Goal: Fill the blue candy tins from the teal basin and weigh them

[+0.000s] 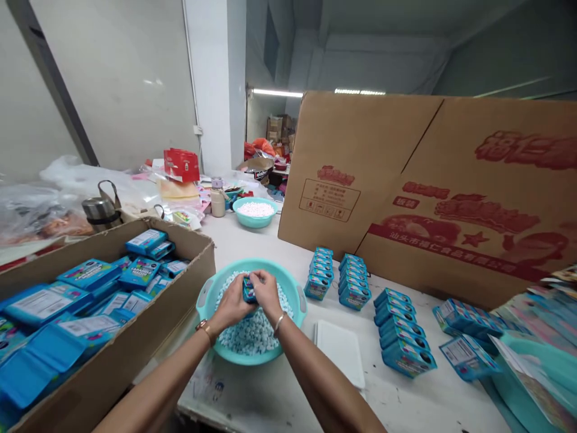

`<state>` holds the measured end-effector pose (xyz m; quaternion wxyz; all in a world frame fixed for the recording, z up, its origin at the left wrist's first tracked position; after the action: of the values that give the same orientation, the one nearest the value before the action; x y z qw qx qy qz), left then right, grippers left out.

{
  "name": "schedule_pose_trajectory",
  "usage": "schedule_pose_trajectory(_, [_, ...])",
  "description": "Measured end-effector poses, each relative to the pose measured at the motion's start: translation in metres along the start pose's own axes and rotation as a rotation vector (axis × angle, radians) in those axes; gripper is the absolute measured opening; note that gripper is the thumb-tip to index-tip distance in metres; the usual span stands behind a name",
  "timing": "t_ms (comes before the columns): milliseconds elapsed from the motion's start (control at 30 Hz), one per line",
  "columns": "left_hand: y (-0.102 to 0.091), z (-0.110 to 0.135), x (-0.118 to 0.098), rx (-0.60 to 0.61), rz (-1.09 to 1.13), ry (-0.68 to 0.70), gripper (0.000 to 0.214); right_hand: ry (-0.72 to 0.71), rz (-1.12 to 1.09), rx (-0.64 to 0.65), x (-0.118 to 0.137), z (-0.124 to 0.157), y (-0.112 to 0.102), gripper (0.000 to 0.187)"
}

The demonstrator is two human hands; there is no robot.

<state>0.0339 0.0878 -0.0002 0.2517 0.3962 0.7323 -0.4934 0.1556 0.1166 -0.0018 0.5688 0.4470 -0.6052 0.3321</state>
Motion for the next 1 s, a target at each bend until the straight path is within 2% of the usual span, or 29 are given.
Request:
schedule_pose_trajectory(300, [0.004, 0.012, 0.003, -0.031, 0.148, -0.073, 0.069, 0.007, -0.01, 0.012, 0.005, 0.007, -0.003, 0.042])
schedule_pose_trajectory(400, [0.004, 0.014, 0.009, -0.022, 0.218, -0.109, 0.066, 0.024, -0.01, 0.075, 0.005, 0.006, -0.009, 0.042])
schedule_pose_trajectory(500, [-0.004, 0.012, 0.011, -0.007, 0.3, -0.161, 0.068, 0.087, -0.021, 0.13, 0.006, -0.007, -0.022, 0.047])
schedule_pose_trajectory(633, [-0.014, 0.007, 0.0, 0.039, 0.422, -0.235, 0.075, 0.183, -0.051, 0.111, 0.005, -0.02, -0.028, 0.06])
schedule_pose_trajectory(767, [-0.013, 0.006, -0.011, 0.088, 0.481, -0.304, 0.078, 0.25, -0.083, 0.145, 0.004, -0.013, -0.016, 0.067])
schedule_pose_trajectory(900, [-0.009, 0.006, -0.01, 0.111, 0.514, -0.344, 0.083, 0.221, -0.075, 0.125, 0.009, -0.005, -0.006, 0.057])
schedule_pose_trajectory(1000, [-0.014, 0.011, -0.006, 0.135, 0.527, -0.36, 0.083, 0.189, -0.025, 0.145, 0.011, -0.004, -0.012, 0.047])
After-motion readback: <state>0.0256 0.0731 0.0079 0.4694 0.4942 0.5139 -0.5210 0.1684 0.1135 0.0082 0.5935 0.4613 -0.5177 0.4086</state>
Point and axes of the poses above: each hand's wrist, its own z-axis away from the middle knuckle, its own y-axis out of the palm, x = y × z, the point moved 1 cm from there along -z, towards the middle knuckle, and after that the axes turned 11 degrees about -x, right-handed, at the moved point
